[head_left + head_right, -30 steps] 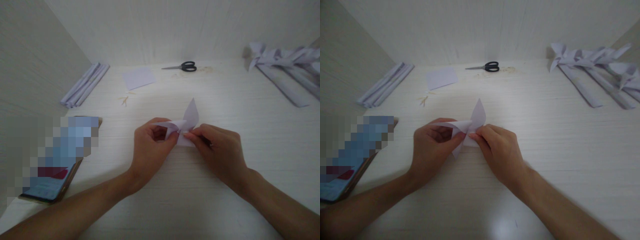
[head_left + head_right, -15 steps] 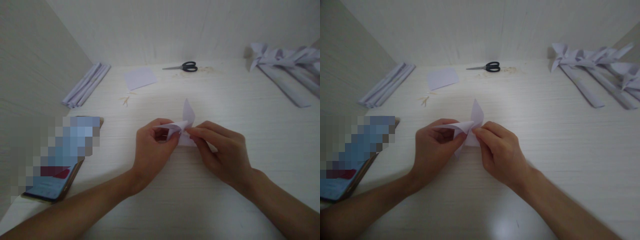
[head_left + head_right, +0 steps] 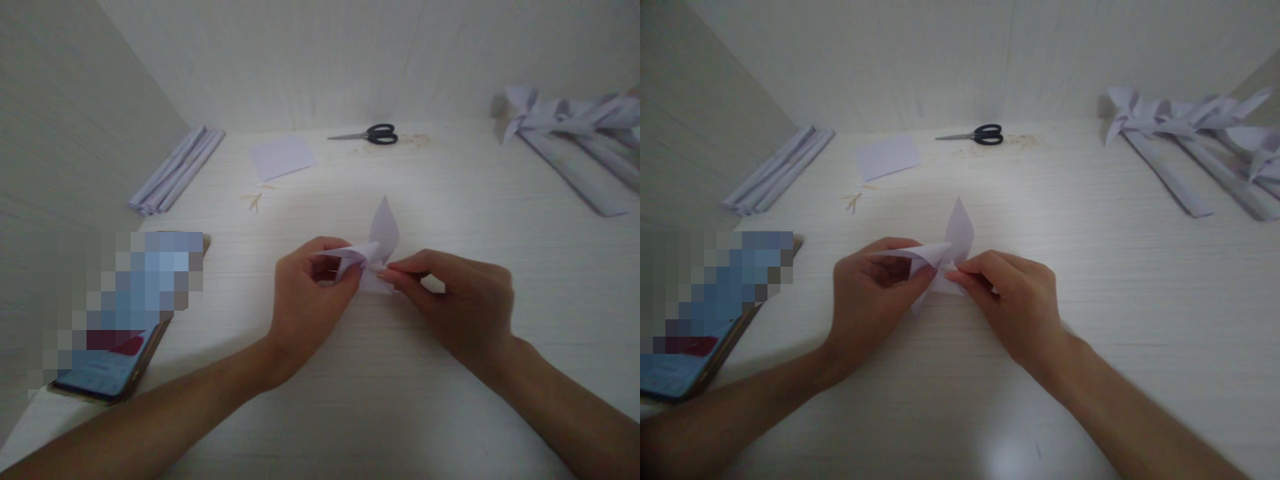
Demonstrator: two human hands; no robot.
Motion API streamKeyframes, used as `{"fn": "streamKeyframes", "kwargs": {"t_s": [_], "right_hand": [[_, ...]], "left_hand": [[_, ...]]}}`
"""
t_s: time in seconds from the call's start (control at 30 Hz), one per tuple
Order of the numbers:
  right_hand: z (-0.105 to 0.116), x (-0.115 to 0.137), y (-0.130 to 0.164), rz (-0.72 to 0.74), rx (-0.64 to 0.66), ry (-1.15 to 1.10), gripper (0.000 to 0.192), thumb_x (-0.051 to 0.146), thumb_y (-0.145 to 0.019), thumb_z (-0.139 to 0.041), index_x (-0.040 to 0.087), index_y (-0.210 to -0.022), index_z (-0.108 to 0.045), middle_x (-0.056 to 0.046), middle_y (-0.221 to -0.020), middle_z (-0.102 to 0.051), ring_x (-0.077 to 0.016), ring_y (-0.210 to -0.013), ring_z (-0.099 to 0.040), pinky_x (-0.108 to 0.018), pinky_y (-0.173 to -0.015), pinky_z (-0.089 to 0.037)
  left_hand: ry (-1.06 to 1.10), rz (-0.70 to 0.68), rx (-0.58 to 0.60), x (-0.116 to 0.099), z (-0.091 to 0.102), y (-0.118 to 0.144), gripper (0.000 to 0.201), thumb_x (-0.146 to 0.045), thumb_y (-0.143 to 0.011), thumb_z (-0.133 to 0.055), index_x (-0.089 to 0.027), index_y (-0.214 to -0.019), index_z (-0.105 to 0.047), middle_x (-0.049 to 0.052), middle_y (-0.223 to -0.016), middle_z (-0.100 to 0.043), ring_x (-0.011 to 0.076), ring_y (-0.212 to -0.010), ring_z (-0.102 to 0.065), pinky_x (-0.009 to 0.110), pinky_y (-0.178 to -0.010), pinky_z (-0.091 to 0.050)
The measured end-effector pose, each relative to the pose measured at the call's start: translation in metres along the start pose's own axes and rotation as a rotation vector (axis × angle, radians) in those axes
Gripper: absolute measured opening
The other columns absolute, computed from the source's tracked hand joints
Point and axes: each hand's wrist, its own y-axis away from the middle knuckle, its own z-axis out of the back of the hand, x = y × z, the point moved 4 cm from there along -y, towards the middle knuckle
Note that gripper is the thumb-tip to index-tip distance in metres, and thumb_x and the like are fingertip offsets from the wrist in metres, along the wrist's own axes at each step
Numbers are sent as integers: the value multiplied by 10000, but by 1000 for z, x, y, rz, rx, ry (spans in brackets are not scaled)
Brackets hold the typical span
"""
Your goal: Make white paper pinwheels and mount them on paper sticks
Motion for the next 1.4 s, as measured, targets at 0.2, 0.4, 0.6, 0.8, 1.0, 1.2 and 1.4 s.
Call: {"fn": "streamKeyframes", "kwargs": {"t_s": [0.2,0.4,0.6,0.8,1.0,1.2,1.4], "right_hand": [[-2,-1,-2,15,10,70,235,316,-728,-565,179,-542,-521,29,-453,-549,-74,-364,-447,-208,-377,-314],[-2,1,-2,47,29,54,229,295,-746,-548,188,-549,-498,33,-451,-510,-79,-383,-433,-216,-383,-298],[-5,2,0,67,58,-28,154,222,-757,-531,195,-607,-510,19,-562,-578,-95,-481,-505,-209,-442,-360],[-7,-3,-5,-14,99,20,245,287,-748,-544,184,-531,-494,39,-434,-516,-71,-358,-417,-209,-378,-302],[-4,1,-4,4,67,-36,190,236,-723,-572,185,-548,-516,39,-462,-520,-70,-396,-440,-198,-382,-319],[-4,-1,0,-37,4,-290,125,191,-726,-559,205,-604,-581,1,-643,-634,-98,-512,-545,-207,-424,-418],[-6,-4,-2,-56,96,-439,105,149,-724,-546,217,-736,-625,-16,-802,-664,-142,-680,-609,-251,-554,-499]], "left_hand": [[17,9,15,0,-1,1,112,-160,-603,-595,-161,-714,-589,-14,-621,-651,101,-542,-603,164,-501,-482],[6,15,27,0,-2,2,107,-167,-605,-590,-166,-712,-592,-19,-608,-645,100,-533,-596,169,-498,-479],[-27,-2,34,-1,-3,1,89,-158,-602,-581,-159,-690,-593,-15,-616,-640,102,-544,-593,174,-510,-479],[-11,10,52,0,-3,1,97,-161,-607,-584,-165,-704,-591,-20,-605,-639,98,-535,-591,166,-497,-472],[-8,-4,48,-1,-4,2,82,-149,-611,-576,-159,-690,-592,-20,-616,-638,91,-539,-590,160,-501,-469],[19,18,35,0,-3,1,93,-155,-599,-586,-162,-692,-600,-25,-610,-640,88,-536,-587,163,-504,-466],[41,35,-10,1,0,-2,119,-154,-594,-589,-150,-712,-604,-7,-627,-648,115,-565,-606,186,-515,-486]]}}
